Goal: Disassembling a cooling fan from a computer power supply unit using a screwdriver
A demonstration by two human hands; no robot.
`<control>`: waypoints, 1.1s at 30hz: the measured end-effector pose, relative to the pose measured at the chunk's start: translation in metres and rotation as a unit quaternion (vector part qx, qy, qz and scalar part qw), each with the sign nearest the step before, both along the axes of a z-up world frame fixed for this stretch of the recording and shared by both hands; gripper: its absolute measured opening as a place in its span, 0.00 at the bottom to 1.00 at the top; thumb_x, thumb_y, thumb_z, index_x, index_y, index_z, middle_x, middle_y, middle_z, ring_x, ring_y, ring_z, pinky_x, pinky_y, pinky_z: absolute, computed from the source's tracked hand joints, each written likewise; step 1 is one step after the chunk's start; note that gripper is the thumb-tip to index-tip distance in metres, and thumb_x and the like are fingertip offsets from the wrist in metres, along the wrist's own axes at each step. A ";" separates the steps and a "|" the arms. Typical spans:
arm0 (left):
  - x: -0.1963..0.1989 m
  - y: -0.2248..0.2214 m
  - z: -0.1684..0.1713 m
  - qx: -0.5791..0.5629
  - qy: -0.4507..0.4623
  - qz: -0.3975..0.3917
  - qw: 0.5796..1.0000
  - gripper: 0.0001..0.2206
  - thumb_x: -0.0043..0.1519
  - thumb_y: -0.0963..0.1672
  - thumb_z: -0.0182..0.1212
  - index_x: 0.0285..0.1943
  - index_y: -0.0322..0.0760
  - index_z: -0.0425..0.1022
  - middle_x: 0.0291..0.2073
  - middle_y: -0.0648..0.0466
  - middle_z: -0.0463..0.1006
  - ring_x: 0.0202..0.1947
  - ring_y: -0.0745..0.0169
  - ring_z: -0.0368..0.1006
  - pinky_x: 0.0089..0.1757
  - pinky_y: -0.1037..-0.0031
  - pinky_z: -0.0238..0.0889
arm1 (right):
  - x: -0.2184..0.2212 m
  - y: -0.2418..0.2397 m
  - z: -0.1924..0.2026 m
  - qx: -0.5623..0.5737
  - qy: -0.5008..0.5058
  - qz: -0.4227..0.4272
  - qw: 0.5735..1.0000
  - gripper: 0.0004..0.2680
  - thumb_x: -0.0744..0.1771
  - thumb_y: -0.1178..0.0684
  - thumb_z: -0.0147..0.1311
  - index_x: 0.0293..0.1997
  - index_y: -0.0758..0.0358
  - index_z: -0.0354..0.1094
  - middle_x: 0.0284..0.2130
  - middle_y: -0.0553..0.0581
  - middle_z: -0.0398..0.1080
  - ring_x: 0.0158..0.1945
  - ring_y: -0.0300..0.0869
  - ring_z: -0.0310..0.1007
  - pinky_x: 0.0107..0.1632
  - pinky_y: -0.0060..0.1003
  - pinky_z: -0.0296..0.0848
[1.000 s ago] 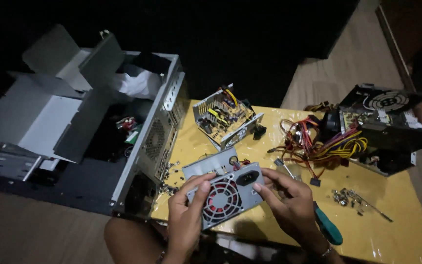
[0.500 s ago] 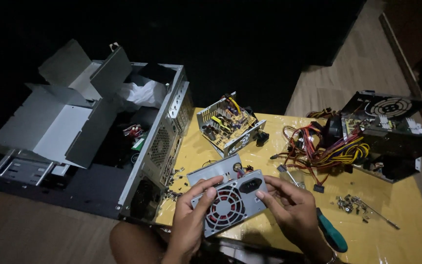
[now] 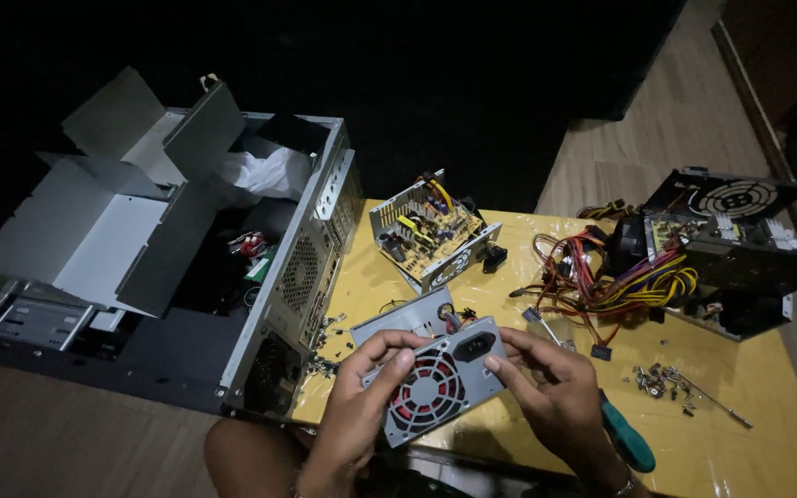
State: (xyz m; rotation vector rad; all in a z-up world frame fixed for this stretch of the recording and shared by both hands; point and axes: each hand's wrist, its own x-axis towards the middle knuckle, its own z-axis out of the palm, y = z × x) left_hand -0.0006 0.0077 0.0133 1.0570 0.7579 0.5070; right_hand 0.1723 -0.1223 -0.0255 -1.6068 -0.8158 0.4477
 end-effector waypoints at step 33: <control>0.009 -0.003 0.008 -0.027 0.051 0.009 0.998 0.15 0.57 0.42 0.66 0.50 0.29 0.86 0.44 0.39 0.88 0.34 0.50 0.83 0.34 0.69 0.77 | 0.005 -0.006 -0.008 0.013 -0.055 0.014 0.998 0.15 0.62 0.55 0.62 0.52 0.69 0.76 0.41 0.63 0.84 0.38 0.42 0.87 0.41 0.32 0.89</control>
